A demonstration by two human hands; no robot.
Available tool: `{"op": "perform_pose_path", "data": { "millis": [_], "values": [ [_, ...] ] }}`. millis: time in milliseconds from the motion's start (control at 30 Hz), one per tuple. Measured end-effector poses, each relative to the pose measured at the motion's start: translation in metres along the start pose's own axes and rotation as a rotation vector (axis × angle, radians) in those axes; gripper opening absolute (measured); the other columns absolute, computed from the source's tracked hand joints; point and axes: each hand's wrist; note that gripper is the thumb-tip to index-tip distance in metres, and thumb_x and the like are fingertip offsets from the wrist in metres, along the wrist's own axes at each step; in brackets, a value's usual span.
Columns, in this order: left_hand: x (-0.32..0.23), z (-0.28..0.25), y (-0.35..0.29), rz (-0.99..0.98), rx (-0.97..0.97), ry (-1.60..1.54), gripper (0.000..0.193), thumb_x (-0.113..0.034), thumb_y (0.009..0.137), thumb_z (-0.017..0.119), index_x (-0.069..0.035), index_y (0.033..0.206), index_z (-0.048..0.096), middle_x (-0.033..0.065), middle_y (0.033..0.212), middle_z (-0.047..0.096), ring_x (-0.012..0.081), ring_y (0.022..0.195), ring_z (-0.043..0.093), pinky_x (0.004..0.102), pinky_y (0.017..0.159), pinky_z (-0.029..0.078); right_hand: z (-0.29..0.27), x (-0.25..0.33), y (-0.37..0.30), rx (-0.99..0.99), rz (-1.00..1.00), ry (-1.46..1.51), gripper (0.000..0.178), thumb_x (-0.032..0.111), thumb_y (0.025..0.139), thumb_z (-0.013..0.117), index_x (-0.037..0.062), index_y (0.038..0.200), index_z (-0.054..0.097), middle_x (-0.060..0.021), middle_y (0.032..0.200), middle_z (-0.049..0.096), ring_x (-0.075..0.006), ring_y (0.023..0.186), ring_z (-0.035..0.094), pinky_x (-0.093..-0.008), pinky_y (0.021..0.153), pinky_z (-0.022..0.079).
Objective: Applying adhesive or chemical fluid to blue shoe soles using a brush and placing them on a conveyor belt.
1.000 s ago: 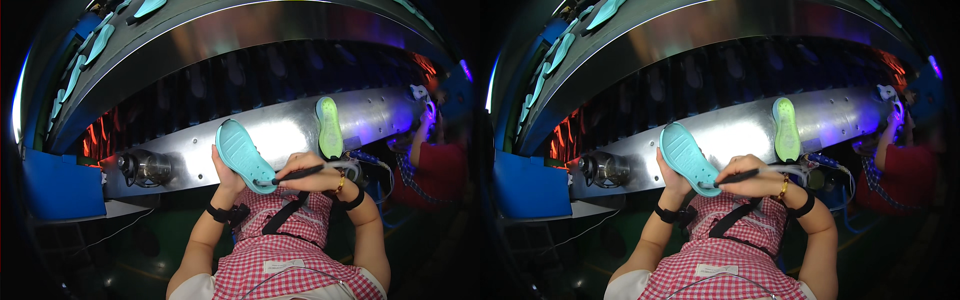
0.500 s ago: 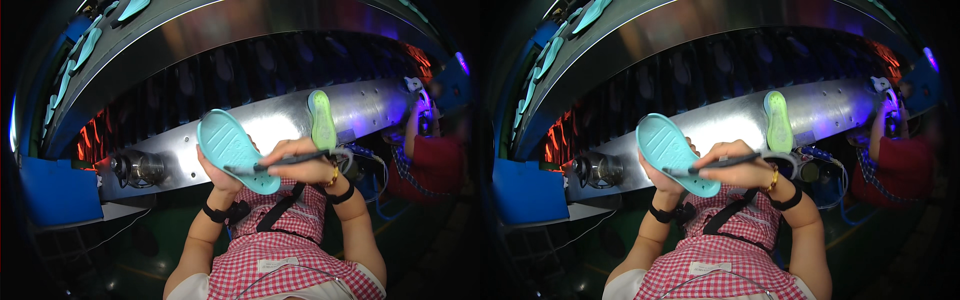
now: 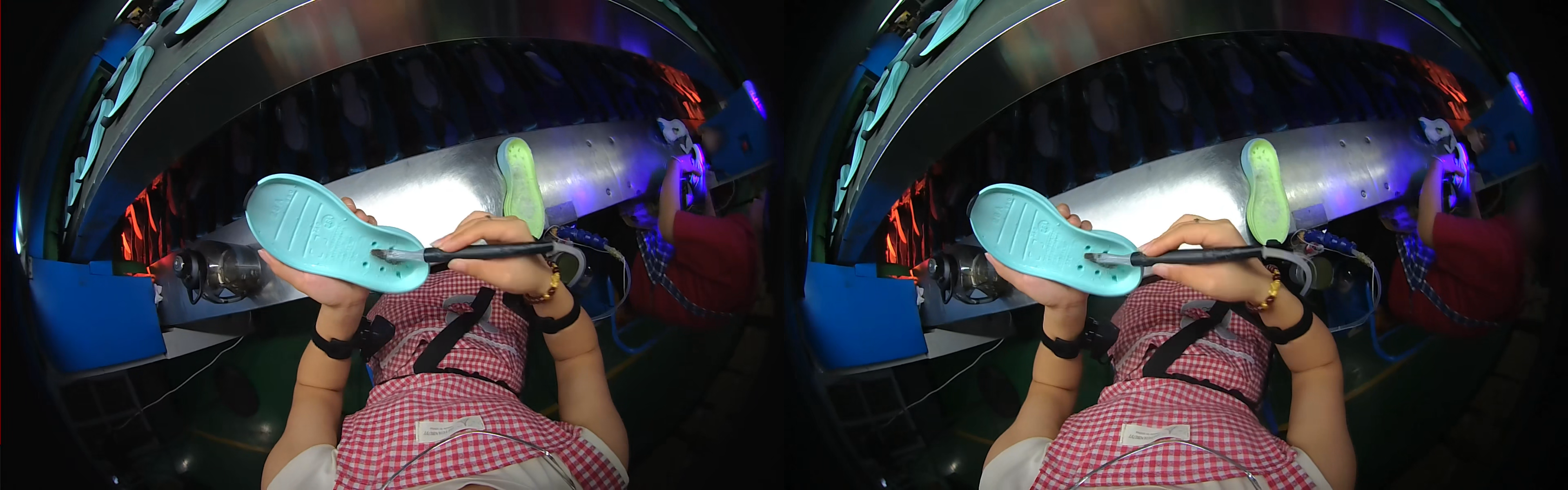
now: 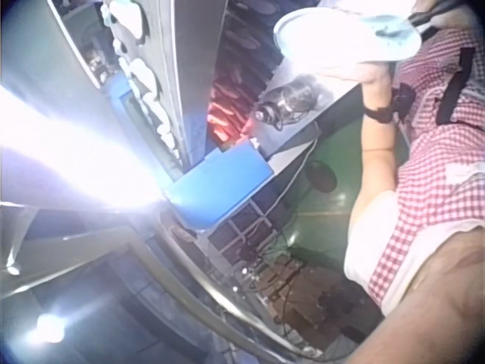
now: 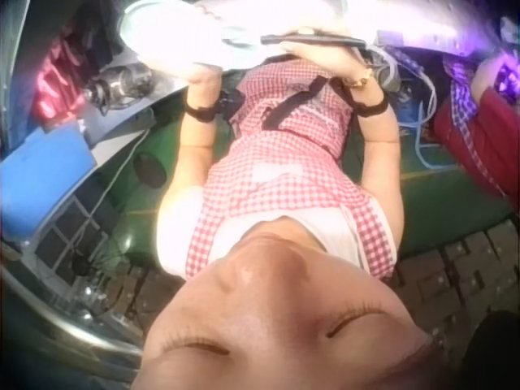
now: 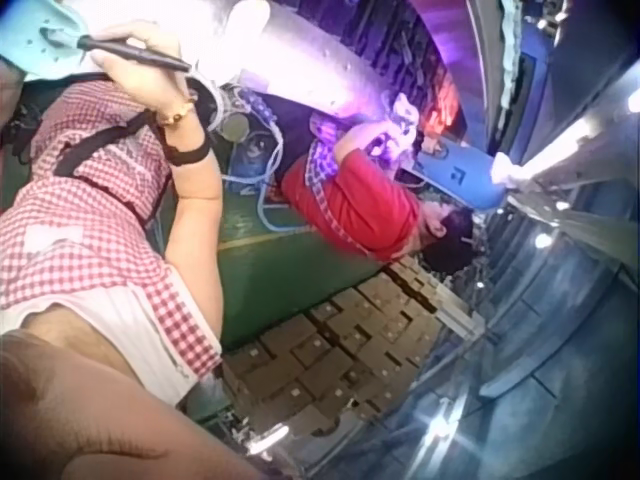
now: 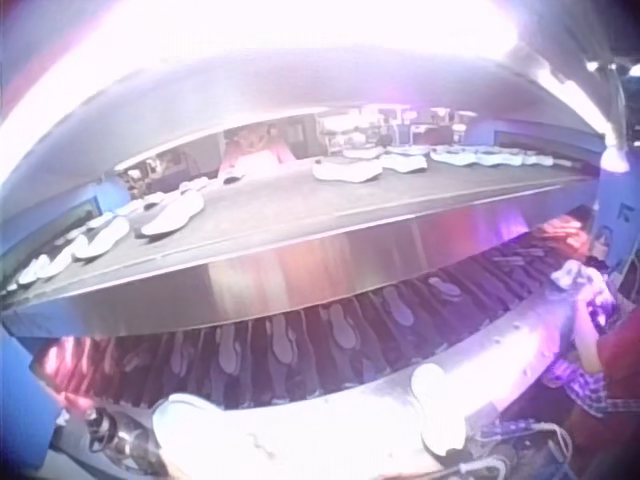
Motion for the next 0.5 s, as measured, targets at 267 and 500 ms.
{"op": "perform_pose_path", "data": {
  "millis": [267, 500],
  "values": [
    [0.001, 0.001, 0.001, -0.062, 0.182, -0.095, 0.087, -0.073, 0.076, 0.015, -0.004, 0.121, 0.041, 0.0195, 0.1, 0.052, 0.0293, 0.083, 0.055, 0.0409, 0.072, 0.047, 0.011, -0.026, -0.011, 0.041, 0.041, 0.45, 0.019, -0.003, 0.074, 0.061, -0.0016, 0.093, 0.06, -0.0127, 0.094, 0.062, -0.0148, 0.084, 0.058, -0.0242, 0.074, 0.047],
    [0.021, -0.003, -0.031, -0.35, -0.106, -0.193, 0.07, -0.056, 0.085, 0.029, -0.003, 0.131, 0.027, 0.0234, 0.12, 0.043, 0.034, 0.103, 0.05, 0.0451, 0.089, 0.041, 0.031, -0.017, -0.01, -0.076, 0.194, 0.508, 0.02, 0.001, 0.075, 0.062, -0.0015, 0.095, 0.06, -0.0095, 0.089, 0.063, -0.0112, 0.08, 0.059, -0.0211, 0.072, 0.047]
  ]
}}
Point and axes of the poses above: each hand's wrist, its own y-axis towards the middle knuckle, its own z-axis out of the palm, x = y × z
